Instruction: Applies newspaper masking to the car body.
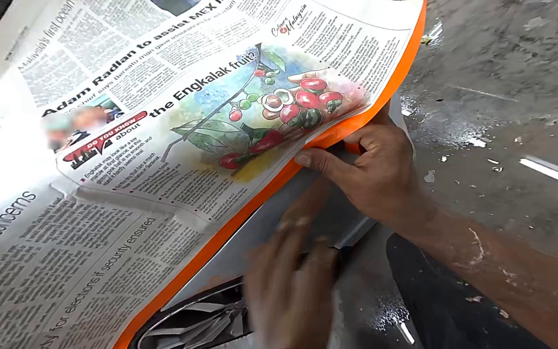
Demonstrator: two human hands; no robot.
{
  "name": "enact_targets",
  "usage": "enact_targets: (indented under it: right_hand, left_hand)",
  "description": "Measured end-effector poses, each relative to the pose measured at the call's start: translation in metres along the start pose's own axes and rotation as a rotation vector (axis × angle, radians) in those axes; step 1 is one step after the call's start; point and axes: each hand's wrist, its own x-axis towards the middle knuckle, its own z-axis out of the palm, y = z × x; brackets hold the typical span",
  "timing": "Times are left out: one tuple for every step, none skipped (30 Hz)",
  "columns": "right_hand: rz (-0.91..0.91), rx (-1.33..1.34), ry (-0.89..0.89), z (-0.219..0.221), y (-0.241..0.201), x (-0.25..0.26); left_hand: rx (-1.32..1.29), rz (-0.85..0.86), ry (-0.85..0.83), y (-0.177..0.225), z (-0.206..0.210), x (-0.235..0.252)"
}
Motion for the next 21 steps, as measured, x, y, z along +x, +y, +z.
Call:
enact_targets:
  right_hand:
    - [-0.009,0.006,0.005,0.000,0.001,0.000]
    - [-0.012,0.011,0.009,0.001,0.002,0.000]
    - [-0.011,0.006,0.017,0.001,0.002,-0.001]
    - [-0.009,-0.005,0.028,0.001,0.003,-0.001]
    - [-0.011,-0.010,0.034,0.002,0.003,-0.002]
    - [-0.012,-0.013,0.042,0.003,0.003,-0.003]
    - [-0.015,-0.012,0.054,0.004,0.002,-0.004]
    - [-0.019,-0.013,0.071,0.006,0.002,-0.004]
    - [-0.023,-0.018,0.084,0.007,0.003,-0.004]
    - [-0.028,-0.018,0.093,0.008,0.003,-0.005]
    - [-0.033,-0.018,0.097,0.009,0.004,-0.005]
    - [-0.035,-0.017,0.099,0.010,0.004,-0.005]
    - [-0.033,-0.013,0.101,0.010,0.004,-0.005]
    - [-0.031,-0.007,0.100,0.010,0.004,-0.005]
    - [-0.033,0.002,0.099,0.010,0.005,-0.004]
    - [-0.039,0.006,0.101,0.010,0.005,-0.004]
    - [-0.047,0.006,0.103,0.010,0.006,-0.004]
    - [-0.049,0.009,0.104,0.010,0.006,-0.004]
    - [-0.050,0.013,0.104,0.010,0.006,-0.004]
    - [-0.055,0.021,0.105,0.010,0.006,-0.004]
    - [-0.064,0.027,0.110,0.010,0.006,-0.004]
  left_hand:
    - [0.077,-0.057,0.082,-0.014,-0.017,-0.002]
    - [0.159,-0.085,0.152,-0.032,-0.033,-0.002]
    - [0.248,-0.085,0.227,-0.051,-0.045,0.000]
    - [0.327,-0.088,0.291,-0.068,-0.052,0.002]
    - [0.384,-0.102,0.326,-0.081,-0.058,0.006]
    - [0.418,-0.112,0.326,-0.089,-0.063,0.011]
    - [0.434,-0.113,0.314,-0.094,-0.067,0.017]
    - [0.442,-0.107,0.294,-0.097,-0.070,0.022]
    - [0.448,-0.098,0.269,-0.099,-0.071,0.026]
    - [0.454,-0.091,0.242,-0.100,-0.071,0.030]
    - [0.445,-0.088,0.225,-0.100,-0.070,0.034]
    - [0.435,-0.084,0.224,-0.101,-0.068,0.038]
    - [0.437,-0.079,0.229,-0.101,-0.065,0.041]
    - [0.437,-0.072,0.229,-0.099,-0.063,0.045]
    - [0.437,-0.064,0.224,-0.095,-0.060,0.048]
    - [0.430,-0.057,0.215,-0.091,-0.058,0.052]
    - [0.424,-0.054,0.204,-0.087,-0.057,0.057]
    - [0.422,-0.055,0.193,-0.083,-0.056,0.061]
    - [0.424,-0.064,0.181,-0.080,-0.055,0.065]
    - [0.429,-0.073,0.174,-0.077,-0.054,0.068]
    - [0.432,-0.080,0.175,-0.075,-0.052,0.070]
